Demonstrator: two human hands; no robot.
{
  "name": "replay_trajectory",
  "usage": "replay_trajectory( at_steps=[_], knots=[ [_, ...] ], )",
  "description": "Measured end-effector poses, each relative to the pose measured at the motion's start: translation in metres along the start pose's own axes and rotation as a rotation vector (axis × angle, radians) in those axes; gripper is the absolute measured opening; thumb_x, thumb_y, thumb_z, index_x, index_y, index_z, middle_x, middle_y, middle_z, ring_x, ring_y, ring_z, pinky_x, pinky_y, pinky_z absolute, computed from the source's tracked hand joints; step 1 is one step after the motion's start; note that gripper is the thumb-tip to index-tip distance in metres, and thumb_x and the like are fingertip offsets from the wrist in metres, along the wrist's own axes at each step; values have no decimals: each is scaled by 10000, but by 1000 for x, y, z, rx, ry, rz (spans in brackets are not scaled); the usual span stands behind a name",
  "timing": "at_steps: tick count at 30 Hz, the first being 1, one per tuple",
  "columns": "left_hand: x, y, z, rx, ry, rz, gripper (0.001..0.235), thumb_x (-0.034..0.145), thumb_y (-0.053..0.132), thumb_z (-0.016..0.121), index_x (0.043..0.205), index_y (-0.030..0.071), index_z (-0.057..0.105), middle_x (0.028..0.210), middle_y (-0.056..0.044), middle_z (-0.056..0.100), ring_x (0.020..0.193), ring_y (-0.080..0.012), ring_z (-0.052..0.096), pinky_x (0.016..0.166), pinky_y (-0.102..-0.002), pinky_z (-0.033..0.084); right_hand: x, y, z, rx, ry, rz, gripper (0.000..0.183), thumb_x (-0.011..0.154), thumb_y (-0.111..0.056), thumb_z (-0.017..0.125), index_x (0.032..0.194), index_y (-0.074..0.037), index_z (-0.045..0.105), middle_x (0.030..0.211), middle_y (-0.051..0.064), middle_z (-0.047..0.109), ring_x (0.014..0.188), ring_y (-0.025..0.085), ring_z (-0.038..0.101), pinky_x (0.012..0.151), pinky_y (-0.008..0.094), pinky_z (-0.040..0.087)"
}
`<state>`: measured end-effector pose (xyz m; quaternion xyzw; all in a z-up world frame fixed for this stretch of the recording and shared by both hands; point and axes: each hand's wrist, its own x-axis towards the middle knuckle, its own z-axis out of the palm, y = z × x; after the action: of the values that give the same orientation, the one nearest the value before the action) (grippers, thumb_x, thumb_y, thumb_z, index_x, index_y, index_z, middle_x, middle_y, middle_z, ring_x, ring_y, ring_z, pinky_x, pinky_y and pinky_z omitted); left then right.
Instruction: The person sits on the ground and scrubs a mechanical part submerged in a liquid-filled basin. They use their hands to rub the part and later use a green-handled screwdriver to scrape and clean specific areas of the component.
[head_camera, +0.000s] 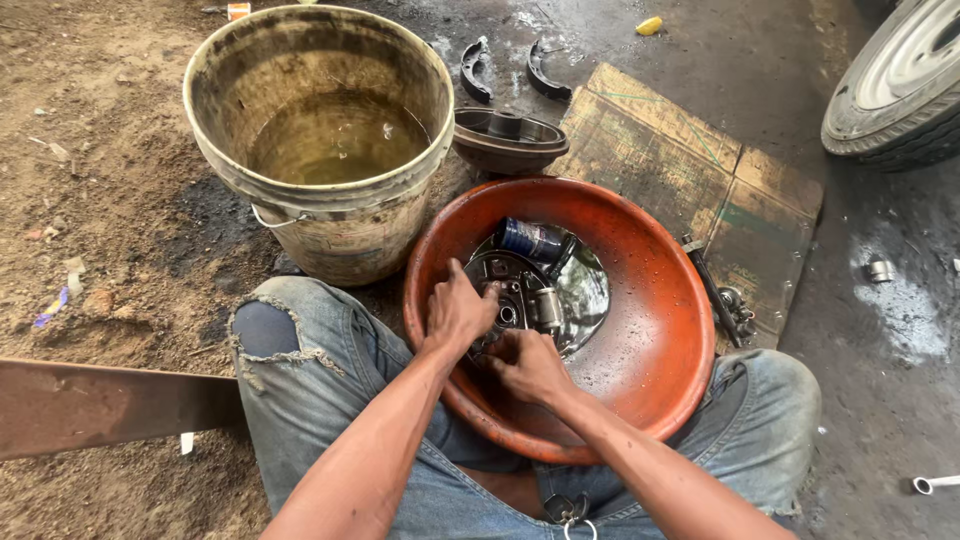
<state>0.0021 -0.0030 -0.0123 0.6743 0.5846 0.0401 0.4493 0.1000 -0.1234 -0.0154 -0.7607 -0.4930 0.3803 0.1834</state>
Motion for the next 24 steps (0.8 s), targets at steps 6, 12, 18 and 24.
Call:
replay_trajectory(
  at_steps=[6,12,18,24],
  knots=[
    [0,-2,4,-16,61,-11,895,899,363,709,1528,-73,244,1183,-380,627,1140,-525,616,1026,-532,490,10,13,-10,-347,0,-88,158,835,-134,743,947,-45,809,874,208,764,808,319,740,798,442,605],
    [0,-4,8,-37,27,-6,877,907,337,680,1532,-106,252,1165,-380,661,1142,-511,646,1054,-513,497,10,29,12,112,47,-35,186,772,-148,771,914,-36,813,848,116,809,762,201,788,776,372,613],
    [1,-5,12,16,32,4,819,907,327,672,1509,-80,296,1164,-387,640,1133,-527,629,1021,-534,505,18,9,0,-113,-141,98,220,773,-186,792,893,-8,749,795,183,754,696,280,762,722,415,618],
    [2,-5,14,43,57,28,797,896,326,672,1490,-68,315,1151,-397,635,1115,-538,625,1010,-553,495,15,10,-7,-191,-36,-145,216,750,-155,802,891,3,760,839,211,753,767,313,734,771,430,596]
  ],
)
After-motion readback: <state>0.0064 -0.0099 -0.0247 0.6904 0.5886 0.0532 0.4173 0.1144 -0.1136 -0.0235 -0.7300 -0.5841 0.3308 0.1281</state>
